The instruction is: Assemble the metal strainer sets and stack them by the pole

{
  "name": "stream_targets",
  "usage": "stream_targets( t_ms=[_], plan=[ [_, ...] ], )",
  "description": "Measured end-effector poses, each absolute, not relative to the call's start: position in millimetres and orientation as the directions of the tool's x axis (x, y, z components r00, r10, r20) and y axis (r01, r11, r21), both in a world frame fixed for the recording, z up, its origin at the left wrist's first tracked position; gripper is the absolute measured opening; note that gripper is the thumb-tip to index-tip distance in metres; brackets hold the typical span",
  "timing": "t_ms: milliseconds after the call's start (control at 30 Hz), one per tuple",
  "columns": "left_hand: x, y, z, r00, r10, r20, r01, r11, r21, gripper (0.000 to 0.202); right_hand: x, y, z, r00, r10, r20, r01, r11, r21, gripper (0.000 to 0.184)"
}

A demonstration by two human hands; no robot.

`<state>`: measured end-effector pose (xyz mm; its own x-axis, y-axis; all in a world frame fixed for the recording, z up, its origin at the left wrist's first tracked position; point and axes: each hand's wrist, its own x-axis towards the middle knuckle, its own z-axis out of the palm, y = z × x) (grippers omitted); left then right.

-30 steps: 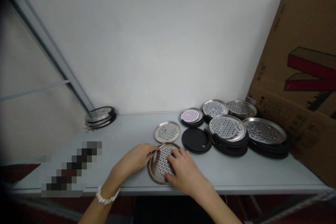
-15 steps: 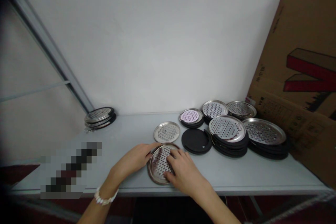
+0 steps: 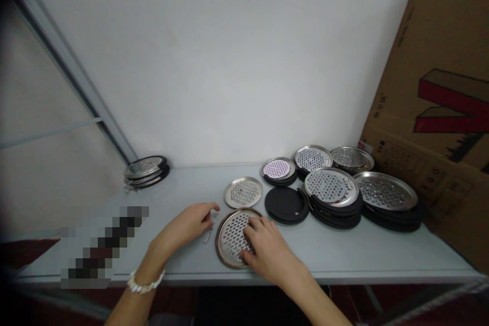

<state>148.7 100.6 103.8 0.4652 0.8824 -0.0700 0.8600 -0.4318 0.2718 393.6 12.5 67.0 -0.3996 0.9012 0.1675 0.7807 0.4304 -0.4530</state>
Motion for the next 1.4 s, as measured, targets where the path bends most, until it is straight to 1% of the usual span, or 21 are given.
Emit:
stream_targets(
  t_ms=[133,267,500,700,1067,1267,1400],
  plan=[
    [140.4,101.7,105.7,0.425,0.903,-0.067,0.884,-0.398,0.245,0.04,394.0,12.5,69.1,-0.402,0.901,0.162,0.777,0.429,-0.461,0.032],
    [140.0,103.9,100.2,0.453,0.889,-0.072,0.873,-0.426,0.235,0.04,394.1,13.1,68.3,-0.402,0.9,0.171,0.778,0.434,-0.455,0.03],
    [146.7,108.7,92.1,0.445,0.89,-0.095,0.886,-0.423,0.189,0.025,394.7,13.4,67.6,-0.404,0.901,0.159,0.78,0.43,-0.455,0.031],
    [147.1,109.8,90.6,0.421,0.902,-0.097,0.901,-0.403,0.162,0.018,394.3,12.9,69.0,-0.407,0.899,0.161,0.777,0.433,-0.456,0.029],
    [147.4,110.3,91.8,0.388,0.915,-0.105,0.921,-0.382,0.077,0.023,394.6,13.3,70.4,-0.411,0.899,0.15,0.783,0.432,-0.448,0.028],
    [139.3,113.3,95.1,0.351,0.93,-0.107,0.936,-0.348,0.044,0.02,393.7,13.0,70.6,-0.402,0.904,0.146,0.789,0.423,-0.446,0.025],
    [131.3,116.7,95.3,0.333,0.937,-0.109,0.943,-0.33,0.044,0.019,392.9,13.4,72.3,-0.398,0.906,0.14,0.79,0.417,-0.449,0.022]
  ],
)
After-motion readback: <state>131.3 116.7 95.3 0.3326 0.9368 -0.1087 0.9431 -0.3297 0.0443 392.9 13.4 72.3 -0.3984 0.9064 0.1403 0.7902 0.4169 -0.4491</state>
